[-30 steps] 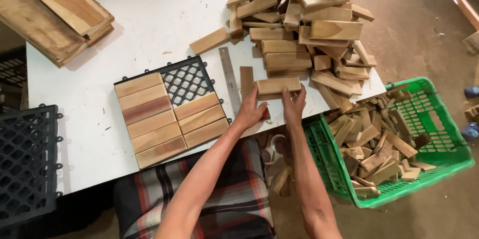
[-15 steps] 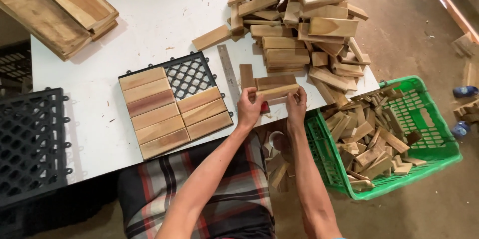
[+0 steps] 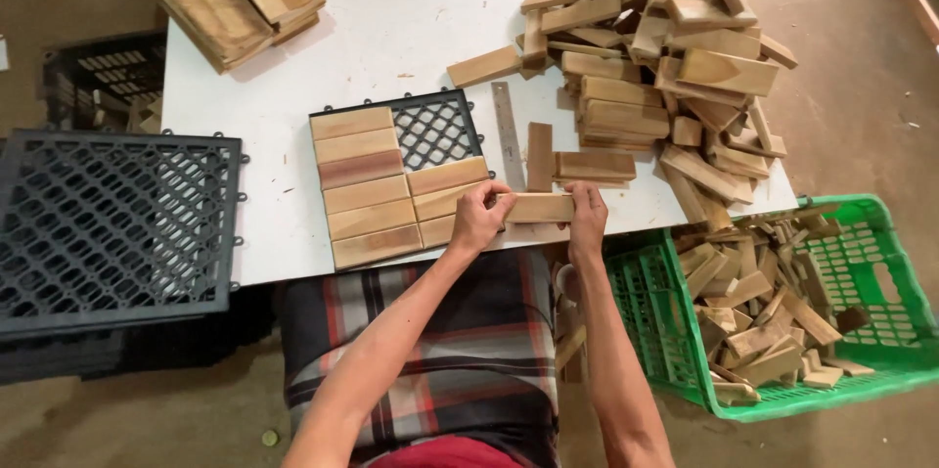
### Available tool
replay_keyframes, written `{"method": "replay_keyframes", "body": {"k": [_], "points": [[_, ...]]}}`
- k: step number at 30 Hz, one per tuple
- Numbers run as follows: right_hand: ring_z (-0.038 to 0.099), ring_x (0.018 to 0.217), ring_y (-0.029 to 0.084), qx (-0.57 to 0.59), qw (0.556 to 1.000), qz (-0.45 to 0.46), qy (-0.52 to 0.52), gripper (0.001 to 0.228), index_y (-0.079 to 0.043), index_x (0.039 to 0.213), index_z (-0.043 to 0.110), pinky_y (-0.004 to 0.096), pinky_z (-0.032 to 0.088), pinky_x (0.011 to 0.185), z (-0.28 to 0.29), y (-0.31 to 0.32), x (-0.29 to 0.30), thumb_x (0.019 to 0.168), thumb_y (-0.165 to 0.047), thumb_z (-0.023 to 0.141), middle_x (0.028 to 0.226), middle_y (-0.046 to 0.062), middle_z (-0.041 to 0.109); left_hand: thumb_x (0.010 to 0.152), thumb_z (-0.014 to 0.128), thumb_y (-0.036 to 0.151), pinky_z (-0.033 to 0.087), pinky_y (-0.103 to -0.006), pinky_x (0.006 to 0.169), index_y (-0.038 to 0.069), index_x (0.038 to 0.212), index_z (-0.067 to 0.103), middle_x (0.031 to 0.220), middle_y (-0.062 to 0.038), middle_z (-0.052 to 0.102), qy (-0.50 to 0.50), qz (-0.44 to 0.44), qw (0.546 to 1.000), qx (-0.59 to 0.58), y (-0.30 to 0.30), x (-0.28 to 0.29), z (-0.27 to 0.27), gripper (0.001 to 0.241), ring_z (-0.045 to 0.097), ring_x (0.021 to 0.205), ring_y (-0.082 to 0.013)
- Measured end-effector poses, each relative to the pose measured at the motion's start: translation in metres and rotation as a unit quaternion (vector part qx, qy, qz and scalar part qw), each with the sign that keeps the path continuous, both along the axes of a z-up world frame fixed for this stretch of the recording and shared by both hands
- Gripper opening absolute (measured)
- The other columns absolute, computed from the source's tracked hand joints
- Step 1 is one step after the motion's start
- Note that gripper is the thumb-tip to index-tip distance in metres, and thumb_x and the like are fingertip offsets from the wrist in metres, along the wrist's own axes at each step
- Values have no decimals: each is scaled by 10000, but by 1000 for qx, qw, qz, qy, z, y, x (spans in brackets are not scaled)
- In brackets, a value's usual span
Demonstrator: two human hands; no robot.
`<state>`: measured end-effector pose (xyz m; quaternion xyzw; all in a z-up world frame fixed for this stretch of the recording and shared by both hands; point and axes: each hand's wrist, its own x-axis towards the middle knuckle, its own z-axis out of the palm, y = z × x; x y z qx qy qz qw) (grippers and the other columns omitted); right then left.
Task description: Assembling modular wooden floor tiles by manually fitting wooden slats into a plastic grid base.
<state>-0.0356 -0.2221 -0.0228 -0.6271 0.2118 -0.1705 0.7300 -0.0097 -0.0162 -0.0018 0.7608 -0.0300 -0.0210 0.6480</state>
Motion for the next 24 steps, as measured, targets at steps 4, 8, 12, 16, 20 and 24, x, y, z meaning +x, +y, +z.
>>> {"method": "replay_keyframes", "body": {"k": [4, 8, 12, 16, 20, 24], "points": [[562, 448, 240, 55, 998, 13, -4, 239, -88, 947, 672, 325, 389, 319, 13, 31, -1, 1006, -309, 604, 676, 130, 548, 816, 818, 402, 498, -240, 612, 245, 919, 786, 623, 41, 601, 2, 28, 1000, -10, 26, 4, -11, 190, 543, 629, -64], [578, 450, 246, 55, 998, 40, -8, 309, -39, 987, 661, 310, 385, 312, 24, 52, 0, 1042, -303, 510, 669, 153, 542, 864, 779, 349, 505, -269, 638, 202, 957, 783, 658, -5, 636, -4, 40, 999, -25, 44, 3, -8, 173, 571, 650, -97], [606, 485, 237, 94, 993, 69, -6, 366, -13, 1046, 651, 290, 386, 323, 40, 66, -3, 1075, -334, 479, 698, 159, 591, 902, 755, 350, 529, -307, 684, 197, 994, 782, 745, -46, 703, 0, 48, 998, -36, 57, -2, -7, 180, 610, 696, -132], [638, 496, 248, 112, 988, 105, -2, 349, -13, 974, 695, 306, 417, 339, 31, 67, -1, 1036, -341, 592, 695, 165, 642, 961, 710, 344, 547, -338, 770, 178, 1009, 766, 856, -74, 739, 2, 68, 995, -74, 68, -5, -5, 181, 635, 791, -146], [676, 514, 275, 117, 973, 197, -6, 252, 9, 960, 700, 351, 521, 360, 30, 81, -10, 1008, -233, 644, 717, 208, 678, 1026, 555, 334, 568, -352, 543, 122, 985, 667, 847, -114, 683, 48, 128, 982, -128, 84, -18, 29, 243, 647, 611, -250], [693, 540, 316, 113, 958, 262, -20, 233, 65, 968, 688, 410, 580, 388, 36, 102, -24, 980, -167, 675, 732, 266, 681, 1016, 558, 339, 516, -252, 253, 78, 816, 662, 655, -117, 643, 67, 187, 970, -138, 108, -23, 45, 345, 626, 369, -258]]}}
